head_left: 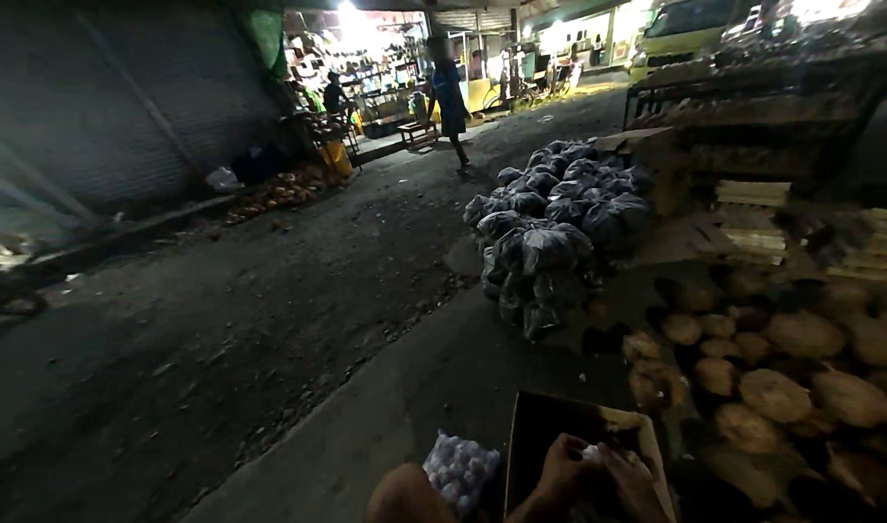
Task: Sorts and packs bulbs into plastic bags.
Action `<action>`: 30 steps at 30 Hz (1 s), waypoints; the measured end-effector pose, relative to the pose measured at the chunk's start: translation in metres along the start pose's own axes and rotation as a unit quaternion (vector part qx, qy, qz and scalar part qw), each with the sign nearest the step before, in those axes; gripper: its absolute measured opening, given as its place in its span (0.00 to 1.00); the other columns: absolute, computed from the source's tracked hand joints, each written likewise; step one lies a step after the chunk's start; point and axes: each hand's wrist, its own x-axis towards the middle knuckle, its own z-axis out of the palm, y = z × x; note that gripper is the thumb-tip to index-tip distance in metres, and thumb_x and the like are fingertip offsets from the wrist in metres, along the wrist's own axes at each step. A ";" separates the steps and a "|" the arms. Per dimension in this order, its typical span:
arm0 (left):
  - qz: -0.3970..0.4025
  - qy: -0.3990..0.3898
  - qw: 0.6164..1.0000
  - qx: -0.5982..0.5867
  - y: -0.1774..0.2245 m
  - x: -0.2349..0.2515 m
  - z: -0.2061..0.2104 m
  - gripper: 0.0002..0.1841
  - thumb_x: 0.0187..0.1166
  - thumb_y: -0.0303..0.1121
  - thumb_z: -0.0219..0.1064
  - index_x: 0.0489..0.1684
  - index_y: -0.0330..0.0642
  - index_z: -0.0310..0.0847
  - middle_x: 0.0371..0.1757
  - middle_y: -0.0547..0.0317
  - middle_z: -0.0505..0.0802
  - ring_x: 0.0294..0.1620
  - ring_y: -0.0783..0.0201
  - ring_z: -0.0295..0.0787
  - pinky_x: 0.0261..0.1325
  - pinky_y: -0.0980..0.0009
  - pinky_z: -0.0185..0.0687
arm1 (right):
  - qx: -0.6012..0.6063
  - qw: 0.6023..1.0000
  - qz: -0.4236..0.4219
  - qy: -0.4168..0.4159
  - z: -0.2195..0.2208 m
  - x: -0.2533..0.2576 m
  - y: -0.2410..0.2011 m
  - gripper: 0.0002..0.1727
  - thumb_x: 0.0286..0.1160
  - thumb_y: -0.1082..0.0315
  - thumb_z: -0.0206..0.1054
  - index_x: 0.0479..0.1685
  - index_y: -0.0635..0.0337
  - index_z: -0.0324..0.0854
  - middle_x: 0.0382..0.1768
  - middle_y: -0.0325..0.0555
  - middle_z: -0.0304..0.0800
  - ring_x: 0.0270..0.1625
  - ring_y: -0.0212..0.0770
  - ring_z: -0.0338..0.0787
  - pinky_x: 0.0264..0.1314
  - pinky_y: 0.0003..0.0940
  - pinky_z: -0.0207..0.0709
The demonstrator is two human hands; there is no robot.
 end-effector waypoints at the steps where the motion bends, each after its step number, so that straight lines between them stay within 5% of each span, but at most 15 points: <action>1: -0.007 -0.004 1.000 0.000 0.000 0.001 -0.001 0.28 0.75 0.32 0.75 0.71 0.31 0.72 0.55 0.41 0.88 0.47 0.56 0.88 0.54 0.58 0.86 | -0.007 1.000 -0.003 -0.012 0.000 0.002 0.002 0.30 0.92 0.49 0.51 0.68 0.69 0.80 0.57 0.62 0.89 0.58 0.51 0.89 0.65 0.54 0.81; 6: -0.028 -0.027 0.995 -0.097 -0.002 0.005 -0.006 0.26 0.81 0.31 0.70 0.77 0.35 0.70 0.53 0.43 0.91 0.47 0.56 0.91 0.54 0.56 0.87 | 0.077 0.996 0.001 -0.051 0.002 0.003 0.001 0.22 0.91 0.55 0.55 0.65 0.65 0.80 0.47 0.50 0.91 0.45 0.38 0.90 0.50 0.41 0.86; 9: 0.000 -0.051 0.994 -0.100 -0.003 0.008 -0.011 0.25 0.80 0.31 0.70 0.76 0.36 0.73 0.53 0.45 0.92 0.48 0.57 0.91 0.56 0.57 0.88 | 0.017 0.999 -0.039 -0.010 0.004 0.000 -0.002 0.22 0.90 0.57 0.56 0.66 0.68 0.81 0.49 0.53 0.91 0.47 0.40 0.90 0.55 0.44 0.85; 11: 0.005 -0.068 0.994 -0.082 -0.001 0.008 -0.015 0.26 0.78 0.31 0.72 0.76 0.38 0.74 0.56 0.45 0.92 0.50 0.57 0.91 0.57 0.57 0.87 | -0.008 0.998 -0.044 0.050 0.004 0.006 0.006 0.22 0.91 0.57 0.53 0.57 0.69 0.83 0.35 0.47 0.86 0.32 0.36 0.83 0.39 0.40 0.82; 13: 0.008 -0.082 0.994 -0.073 -0.001 0.007 -0.015 0.26 0.79 0.31 0.71 0.76 0.38 0.74 0.57 0.45 0.91 0.50 0.57 0.90 0.58 0.58 0.86 | -0.027 0.996 -0.047 0.071 0.001 0.012 0.012 0.23 0.92 0.57 0.51 0.57 0.70 0.84 0.31 0.49 0.84 0.28 0.38 0.80 0.35 0.42 0.80; 15: 0.006 -0.084 0.993 -0.078 0.002 0.004 -0.013 0.24 0.82 0.31 0.68 0.76 0.37 0.73 0.58 0.45 0.91 0.51 0.58 0.90 0.58 0.58 0.86 | -0.051 0.992 -0.055 0.102 0.004 0.009 0.010 0.23 0.92 0.58 0.53 0.57 0.70 0.85 0.36 0.54 0.87 0.35 0.43 0.86 0.42 0.46 0.83; 17: 0.004 -0.084 0.992 -0.092 0.005 0.002 -0.010 0.22 0.85 0.33 0.65 0.76 0.37 0.72 0.57 0.46 0.90 0.51 0.58 0.90 0.57 0.58 0.86 | -0.045 0.989 -0.059 0.126 0.006 0.002 0.004 0.23 0.91 0.61 0.54 0.62 0.74 0.83 0.53 0.67 0.89 0.55 0.55 0.89 0.65 0.56 0.80; 20: -0.012 -0.044 0.990 -0.136 0.002 0.005 -0.010 0.22 0.87 0.34 0.62 0.78 0.38 0.70 0.55 0.45 0.91 0.49 0.57 0.90 0.55 0.57 0.87 | -0.080 0.991 -0.055 0.087 0.002 -0.002 0.014 0.21 0.89 0.64 0.51 0.58 0.76 0.81 0.45 0.62 0.86 0.45 0.49 0.86 0.54 0.50 0.82; 21: -0.020 -0.029 0.987 -0.158 -0.001 0.008 -0.012 0.22 0.88 0.35 0.61 0.78 0.38 0.70 0.54 0.45 0.91 0.48 0.56 0.91 0.53 0.57 0.88 | -0.133 0.990 -0.039 0.035 -0.005 0.000 0.022 0.20 0.89 0.67 0.52 0.61 0.76 0.80 0.47 0.63 0.87 0.45 0.50 0.88 0.54 0.50 0.84; 24: -0.025 -0.025 0.986 -0.163 -0.005 0.015 -0.019 0.21 0.86 0.30 0.60 0.77 0.38 0.70 0.52 0.47 0.90 0.43 0.59 0.89 0.47 0.61 0.87 | -0.278 0.958 0.045 -0.055 -0.014 0.006 0.028 0.30 0.88 0.66 0.58 0.85 0.71 0.61 0.72 0.73 0.79 0.71 0.66 0.83 0.76 0.62 0.74; 27: 0.011 -0.088 0.995 -0.034 -0.005 0.012 -0.025 0.24 0.83 0.27 0.62 0.79 0.36 0.71 0.60 0.45 0.87 0.50 0.61 0.86 0.56 0.61 0.83 | -0.151 0.986 0.064 -0.016 -0.006 0.006 0.013 0.30 0.94 0.51 0.47 0.78 0.68 0.71 0.62 0.68 0.84 0.56 0.60 0.90 0.60 0.59 0.83; 30: 0.017 -0.075 0.995 0.063 0.001 0.002 -0.018 0.34 0.81 0.34 0.70 0.84 0.33 0.59 0.65 0.36 0.85 0.56 0.54 0.86 0.61 0.56 0.83 | -0.095 0.990 0.096 -0.043 -0.003 0.002 -0.011 0.34 0.91 0.42 0.50 0.67 0.67 0.82 0.58 0.63 0.89 0.59 0.56 0.90 0.65 0.59 0.80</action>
